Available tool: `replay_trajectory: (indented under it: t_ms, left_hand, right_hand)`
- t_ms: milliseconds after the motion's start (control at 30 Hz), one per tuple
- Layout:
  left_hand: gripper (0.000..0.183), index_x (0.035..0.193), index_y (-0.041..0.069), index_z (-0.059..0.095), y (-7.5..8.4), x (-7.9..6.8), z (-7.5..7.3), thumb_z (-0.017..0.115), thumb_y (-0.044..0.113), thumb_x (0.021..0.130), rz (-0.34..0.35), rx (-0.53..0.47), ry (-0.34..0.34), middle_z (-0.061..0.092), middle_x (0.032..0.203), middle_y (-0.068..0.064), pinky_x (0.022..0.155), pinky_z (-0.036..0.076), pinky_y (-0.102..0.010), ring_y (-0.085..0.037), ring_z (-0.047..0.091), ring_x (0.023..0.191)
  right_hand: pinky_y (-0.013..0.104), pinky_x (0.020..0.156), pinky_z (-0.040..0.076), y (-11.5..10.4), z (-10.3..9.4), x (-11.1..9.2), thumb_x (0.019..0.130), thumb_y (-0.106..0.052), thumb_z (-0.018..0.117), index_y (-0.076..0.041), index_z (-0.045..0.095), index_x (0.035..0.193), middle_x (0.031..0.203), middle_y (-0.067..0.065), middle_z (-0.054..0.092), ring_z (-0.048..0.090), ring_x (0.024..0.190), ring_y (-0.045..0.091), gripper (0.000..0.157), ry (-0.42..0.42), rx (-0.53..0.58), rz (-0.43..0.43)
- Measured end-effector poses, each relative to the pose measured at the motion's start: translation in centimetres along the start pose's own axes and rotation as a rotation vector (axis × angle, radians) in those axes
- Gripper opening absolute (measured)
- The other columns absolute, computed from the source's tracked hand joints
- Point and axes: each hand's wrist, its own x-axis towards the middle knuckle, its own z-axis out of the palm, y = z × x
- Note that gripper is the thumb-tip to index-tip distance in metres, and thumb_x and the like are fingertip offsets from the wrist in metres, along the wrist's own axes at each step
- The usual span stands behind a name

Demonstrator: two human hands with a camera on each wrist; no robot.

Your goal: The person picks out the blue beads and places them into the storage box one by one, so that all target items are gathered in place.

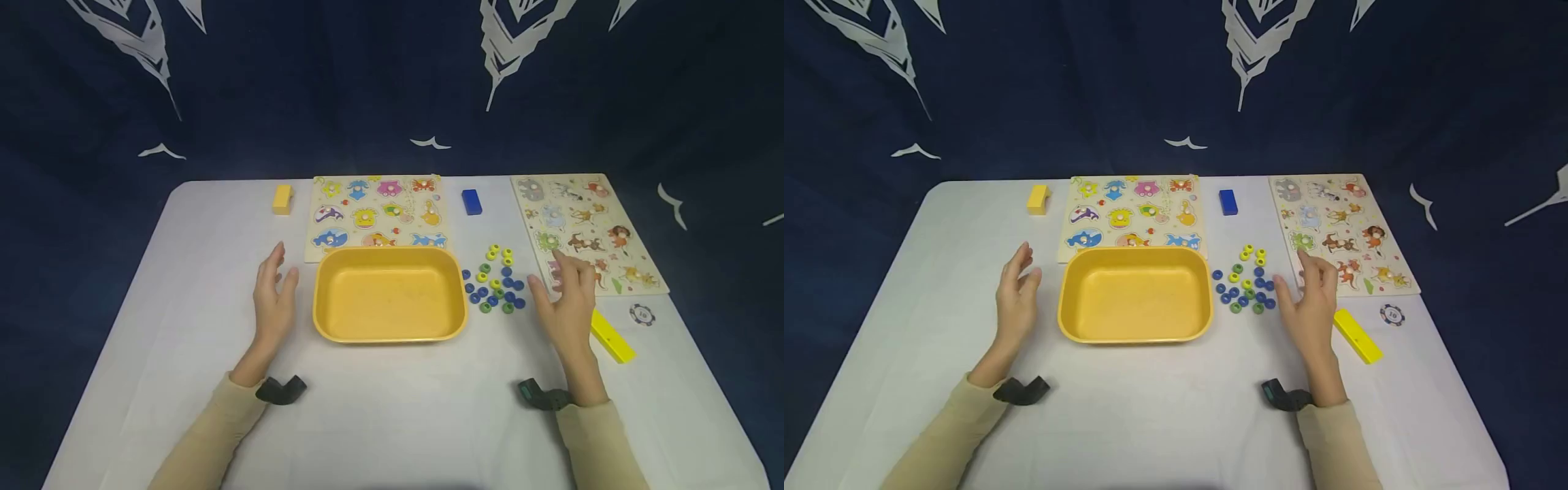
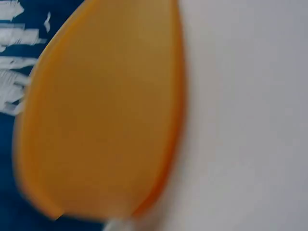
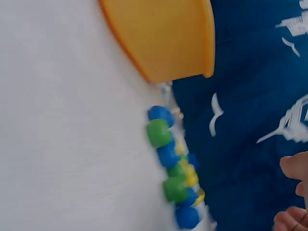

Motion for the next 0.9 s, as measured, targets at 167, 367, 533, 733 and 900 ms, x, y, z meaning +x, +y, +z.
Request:
replay_trajectory:
  t_ms: [167,367,533,733,900]
  left_hand:
    - [0.046,0.135,0.006,0.035,-0.3,-1.6,2.1,0.040,0.004,0.089,-0.031,-0.300,0.046,0.040,0.133,-0.016,0.103,0.032,-0.046,-0.028,0.038,0.122]
    - [0.049,0.133,-0.003,0.033,0.7,-2.6,2.9,0.037,-0.006,0.085,-0.092,-0.445,0.033,0.040,0.129,-0.025,0.102,0.034,-0.045,-0.038,0.038,0.119]
    - [0.050,0.134,-0.002,0.033,0.6,-3.0,3.3,0.038,-0.005,0.085,-0.169,-0.504,-0.027,0.040,0.130,-0.021,0.100,0.040,-0.029,-0.031,0.039,0.120]
    - [0.047,0.132,0.005,0.040,-1.1,-3.1,3.9,0.038,-0.005,0.086,-0.168,-0.546,-0.027,0.044,0.131,-0.012,0.098,0.042,-0.028,-0.024,0.043,0.118]
    - [0.044,0.129,0.005,0.044,-1.8,-3.0,4.5,0.037,-0.003,0.087,-0.120,-0.598,-0.013,0.045,0.131,-0.011,0.094,0.045,-0.028,-0.025,0.046,0.115]
  right_hand:
    - [0.015,0.054,0.033,0.9,0.3,-2.4,0.083,-0.029,0.058,-0.022,0.047,0.128,0.084,0.006,0.053,0.043,0.067,0.013,0.046,-0.041,0.033,0.236]
    - [0.015,0.041,0.037,2.4,1.5,-3.7,0.081,-0.027,0.062,-0.019,0.054,0.120,0.072,0.002,0.057,0.046,0.052,0.009,0.040,-0.165,0.065,0.275]
    - [0.016,0.040,0.037,2.8,2.2,-4.0,0.082,-0.025,0.061,-0.014,0.058,0.114,0.072,0.002,0.057,0.046,0.053,0.012,0.035,-0.218,0.027,0.263]
    - [0.018,0.041,0.035,2.8,2.4,-3.9,0.080,-0.019,0.062,-0.009,0.063,0.104,0.070,0.002,0.057,0.044,0.054,0.013,0.027,-0.250,-0.011,0.219]
    - [0.016,0.042,0.035,2.5,2.0,-3.6,0.080,-0.019,0.063,-0.007,0.064,0.100,0.070,0.003,0.056,0.045,0.056,0.014,0.023,-0.238,-0.014,0.236]
